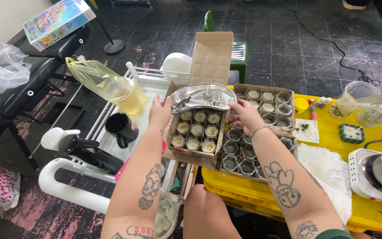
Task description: Clean and prepare small candle cups by wiping them with a tissue.
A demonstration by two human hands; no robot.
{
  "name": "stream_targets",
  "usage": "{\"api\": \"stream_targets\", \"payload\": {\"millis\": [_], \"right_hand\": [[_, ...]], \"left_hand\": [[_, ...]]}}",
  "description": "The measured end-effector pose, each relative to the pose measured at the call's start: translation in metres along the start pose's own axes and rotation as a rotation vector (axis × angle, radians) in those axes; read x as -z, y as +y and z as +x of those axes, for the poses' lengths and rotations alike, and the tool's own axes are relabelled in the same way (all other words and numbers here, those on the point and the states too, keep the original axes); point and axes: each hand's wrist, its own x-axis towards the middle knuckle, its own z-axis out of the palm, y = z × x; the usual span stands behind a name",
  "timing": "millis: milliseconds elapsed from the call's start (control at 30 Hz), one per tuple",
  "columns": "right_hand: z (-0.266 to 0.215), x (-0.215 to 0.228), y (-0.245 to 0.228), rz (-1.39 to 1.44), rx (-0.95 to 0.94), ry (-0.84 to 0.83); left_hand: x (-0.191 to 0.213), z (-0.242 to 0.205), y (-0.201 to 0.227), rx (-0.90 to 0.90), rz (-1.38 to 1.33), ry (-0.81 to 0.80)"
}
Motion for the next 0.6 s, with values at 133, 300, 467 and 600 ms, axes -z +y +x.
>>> {"api": "stream_targets", "payload": {"millis": [133, 300, 467, 600], "right_hand": [[-0.007, -0.003, -0.003, -0.022, 0.012, 0.023], [-0.019, 0.014, 0.011, -0.054, 0.340, 0.251], [-0.091, 0.042, 0.016, -0.095, 0.627, 0.254], [-0.148, 0.087, 0.027, -0.385, 0.710, 0.448]], "left_hand": [[0.006, -0.002, 0.004, 0.063, -0.023, -0.027], [0.024, -0.025, 0.039, -0.220, 0.125, 0.152], [0.051, -0.070, 0.111, -0.531, 0.136, 0.226], [0.069, -0.102, 0.155, -0.858, 0.143, 0.313]]}}
